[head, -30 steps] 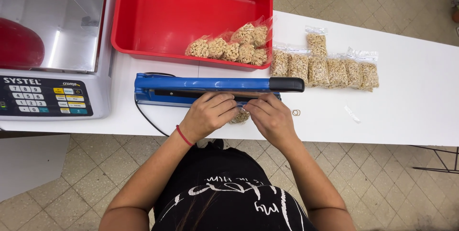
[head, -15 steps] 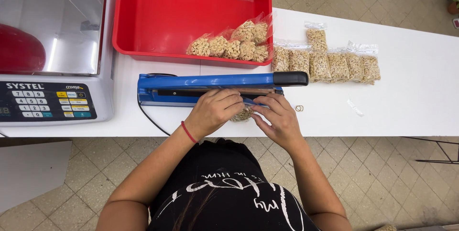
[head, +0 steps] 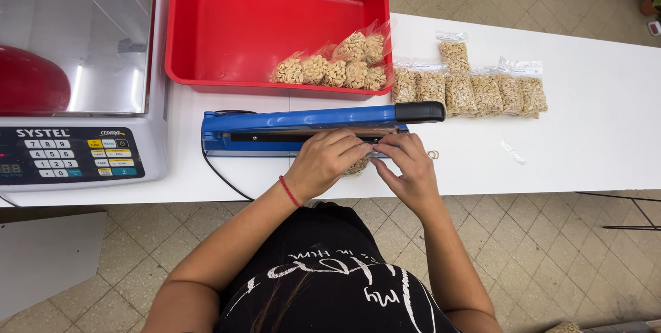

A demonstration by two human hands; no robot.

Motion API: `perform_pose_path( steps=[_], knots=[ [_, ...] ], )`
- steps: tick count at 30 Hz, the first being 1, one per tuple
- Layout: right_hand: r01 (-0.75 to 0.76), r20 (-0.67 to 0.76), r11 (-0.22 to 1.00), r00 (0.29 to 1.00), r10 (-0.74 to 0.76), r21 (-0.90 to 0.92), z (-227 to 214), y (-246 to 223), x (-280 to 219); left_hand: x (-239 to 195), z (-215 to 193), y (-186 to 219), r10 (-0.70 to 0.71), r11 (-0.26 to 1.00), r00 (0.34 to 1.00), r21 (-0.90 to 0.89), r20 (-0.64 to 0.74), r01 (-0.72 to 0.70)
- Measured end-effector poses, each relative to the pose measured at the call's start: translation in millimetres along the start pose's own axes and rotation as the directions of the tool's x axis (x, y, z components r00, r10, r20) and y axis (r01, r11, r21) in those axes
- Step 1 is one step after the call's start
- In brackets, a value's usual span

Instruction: Using a manual heat sealer to close small plastic bags filled with snack products.

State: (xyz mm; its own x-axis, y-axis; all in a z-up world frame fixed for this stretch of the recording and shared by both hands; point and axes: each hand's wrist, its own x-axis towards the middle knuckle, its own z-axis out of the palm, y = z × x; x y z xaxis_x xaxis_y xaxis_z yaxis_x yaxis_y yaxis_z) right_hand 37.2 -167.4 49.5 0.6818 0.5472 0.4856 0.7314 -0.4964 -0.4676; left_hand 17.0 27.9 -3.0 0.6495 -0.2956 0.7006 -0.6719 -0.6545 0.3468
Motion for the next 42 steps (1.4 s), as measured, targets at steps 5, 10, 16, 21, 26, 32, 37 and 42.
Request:
perform_pose_path(
  steps=[5, 10, 16, 21, 26, 32, 37, 42],
  knots=[
    [-0.045, 0.065, 0.995, 0.997, 0.051, -0.087, 3, -3, 2, -2, 2, -2, -0.003, 1.000, 1.000, 0.027, 0.027, 0.002],
    [-0.041, 0.092, 0.988, 0.994, 0.054, -0.146, 7, -3, 6, 1, -10, 1, -0.014, 0.999, 0.999, 0.047, 0.052, 0.011],
    [0.002, 0.095, 0.999, 0.995, 0.002, -0.047, 5, -1, 6, -18, -20, 1, -0.220, 0.904, 0.972, -0.360, 0.076, 0.233],
    [-0.048, 0.156, 0.988, 0.987, 0.025, 0.148, -5, -10, 4, -54, 4, 4, -0.397, 0.653, 0.889, -0.611, 0.227, 0.447],
    [-0.107, 0.174, 0.964, 0.983, 0.065, 0.241, -8, -6, 11, -46, 13, 18, -0.463, 0.544, 0.774, -0.551, 0.432, 0.633],
    [-0.250, 0.190, 0.938, 0.960, 0.207, 0.242, 15, 49, 15, -15, 2, 22, -0.570, 0.279, 0.573, -0.517, 0.589, 0.809],
    [-0.375, 0.206, 0.869, 0.924, 0.322, 0.323, 16, 69, 39, 1, -8, 24, -0.638, 0.015, 0.498, -0.638, 0.587, 0.770],
    [-0.377, 0.020, 0.772, 0.903, 0.428, 0.512, -3, 87, 40, -49, 39, 8, -0.631, -0.088, 0.457, -0.643, 0.627, 0.761]
  ],
)
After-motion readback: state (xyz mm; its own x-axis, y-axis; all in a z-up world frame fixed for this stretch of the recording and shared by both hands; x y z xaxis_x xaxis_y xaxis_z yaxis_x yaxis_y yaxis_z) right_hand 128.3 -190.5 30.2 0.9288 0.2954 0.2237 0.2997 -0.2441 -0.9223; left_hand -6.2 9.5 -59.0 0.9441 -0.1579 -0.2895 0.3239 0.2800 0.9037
